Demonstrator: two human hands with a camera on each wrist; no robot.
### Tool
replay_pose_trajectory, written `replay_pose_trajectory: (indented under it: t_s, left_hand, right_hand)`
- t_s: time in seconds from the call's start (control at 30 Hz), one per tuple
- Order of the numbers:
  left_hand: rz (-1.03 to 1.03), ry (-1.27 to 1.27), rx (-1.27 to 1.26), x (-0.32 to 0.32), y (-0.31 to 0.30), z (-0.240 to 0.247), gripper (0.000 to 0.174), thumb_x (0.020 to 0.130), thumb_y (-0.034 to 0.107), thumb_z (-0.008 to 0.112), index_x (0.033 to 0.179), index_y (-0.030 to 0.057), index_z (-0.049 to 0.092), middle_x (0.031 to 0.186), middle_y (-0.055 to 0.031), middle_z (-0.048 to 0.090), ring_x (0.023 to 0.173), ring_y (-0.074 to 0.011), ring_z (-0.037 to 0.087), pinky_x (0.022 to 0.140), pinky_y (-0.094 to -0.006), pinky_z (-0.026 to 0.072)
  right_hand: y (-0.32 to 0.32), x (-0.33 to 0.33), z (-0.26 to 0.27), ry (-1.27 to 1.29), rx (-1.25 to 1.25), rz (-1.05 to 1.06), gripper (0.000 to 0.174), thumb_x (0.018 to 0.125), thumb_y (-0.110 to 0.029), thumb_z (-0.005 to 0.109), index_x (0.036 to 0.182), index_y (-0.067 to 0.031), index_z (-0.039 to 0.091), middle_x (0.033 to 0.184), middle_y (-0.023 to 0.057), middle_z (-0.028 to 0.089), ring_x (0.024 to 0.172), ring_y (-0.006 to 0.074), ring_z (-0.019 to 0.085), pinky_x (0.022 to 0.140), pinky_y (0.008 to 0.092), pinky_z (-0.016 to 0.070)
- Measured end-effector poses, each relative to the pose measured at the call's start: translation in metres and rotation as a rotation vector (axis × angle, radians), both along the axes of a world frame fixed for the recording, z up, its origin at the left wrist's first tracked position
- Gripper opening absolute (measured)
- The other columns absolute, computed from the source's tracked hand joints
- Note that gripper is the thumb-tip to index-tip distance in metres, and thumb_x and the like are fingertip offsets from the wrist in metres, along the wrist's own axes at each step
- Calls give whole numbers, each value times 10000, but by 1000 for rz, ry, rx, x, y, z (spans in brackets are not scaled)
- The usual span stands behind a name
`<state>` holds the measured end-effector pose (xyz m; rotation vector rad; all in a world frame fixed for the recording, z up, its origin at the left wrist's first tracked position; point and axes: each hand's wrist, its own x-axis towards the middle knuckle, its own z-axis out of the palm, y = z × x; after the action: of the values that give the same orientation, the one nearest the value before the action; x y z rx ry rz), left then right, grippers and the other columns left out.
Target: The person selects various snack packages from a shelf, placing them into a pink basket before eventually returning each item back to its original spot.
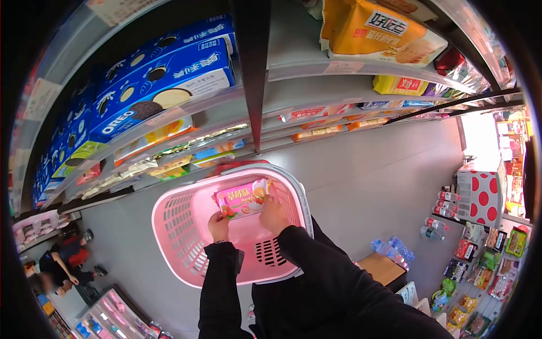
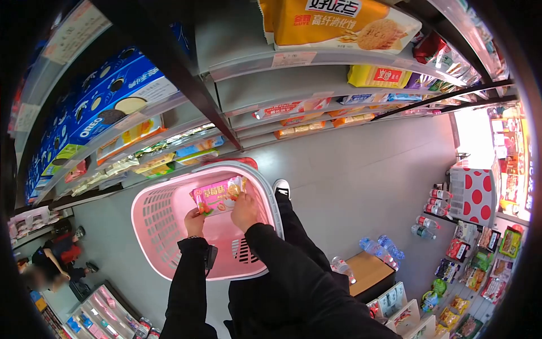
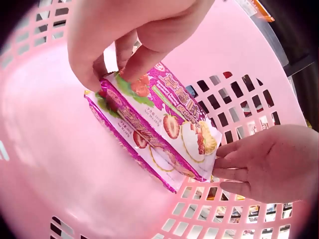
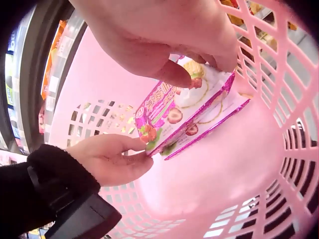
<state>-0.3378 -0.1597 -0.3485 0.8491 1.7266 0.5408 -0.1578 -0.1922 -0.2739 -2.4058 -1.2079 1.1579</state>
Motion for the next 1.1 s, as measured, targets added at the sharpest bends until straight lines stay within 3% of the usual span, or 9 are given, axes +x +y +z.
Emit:
replay_pose_trajectory:
  t_s: [0.13,0.23,0.33,0.37,0.53,0.6,0.67,0.83,1.1]
  left_hand:
    - [-86,-44,-50,-4,-3,-2,365,654,-30,575,1017,-15,557,812,-83,590,700,-126,545,573,-229,424]
    - [-32,-53,-53,-7,-4,14,572,671,34,568,1211,10,381,1160,-163,412,962,-195,463,708,-272,435]
    - [170,-116,-68,-10,-11,41,506,683,18,535,1168,-16,393,1021,-95,481,731,-139,484,584,-230,406]
    - [141,-139,-99,-14,-14,49,458,696,22,522,1140,-15,411,977,-86,498,718,-140,491,589,-231,413]
    - [-200,-247,-74,-17,-36,113,287,771,59,481,1048,-13,483,853,-61,563,709,-137,546,624,-227,443]
    - [-317,-346,-22,-26,-55,115,274,777,66,485,1037,-20,494,869,-80,576,734,-132,554,634,-227,445]
    - [-619,-164,76,-30,-67,125,277,777,60,482,1039,-30,492,869,-93,581,735,-131,557,647,-230,445]
    - [-685,-235,5,-26,-84,155,281,785,68,480,1044,-40,483,885,-112,580,747,-141,557,678,-240,439]
    - [-787,-177,168,1,-71,186,271,799,50,469,1055,-41,474,905,-119,575,772,-163,568,698,-248,444]
  right_hand:
    - [3,-11,-10,-11,-26,-77,524,673,-41,475,1153,100,320,1091,278,417,1028,414,417,849,438,379]
    - [4,-12,-6,-218,100,6,454,678,-53,481,1087,105,363,1072,285,422,962,415,466,817,444,397]
    - [17,6,42,171,-51,210,338,708,-100,474,993,79,439,1051,283,430,907,410,496,774,453,416]
    - [12,3,44,131,168,294,241,704,-96,474,885,63,467,903,239,510,750,378,550,670,454,443]
    - [-2,8,95,208,193,794,229,704,-143,494,879,4,500,804,189,541,763,341,543,668,430,429]
    - [-16,14,118,240,227,802,260,720,-170,500,926,-13,508,847,182,548,817,334,535,716,409,424]
    - [-37,20,131,291,316,735,342,742,-187,508,1039,-18,499,936,173,554,883,322,531,760,377,418]
    - [-76,38,192,371,226,549,340,750,-159,482,1051,1,490,966,185,550,912,318,524,782,362,409]
    - [-108,94,186,410,281,271,310,772,-177,495,1023,3,510,954,170,561,875,291,541,768,340,420]
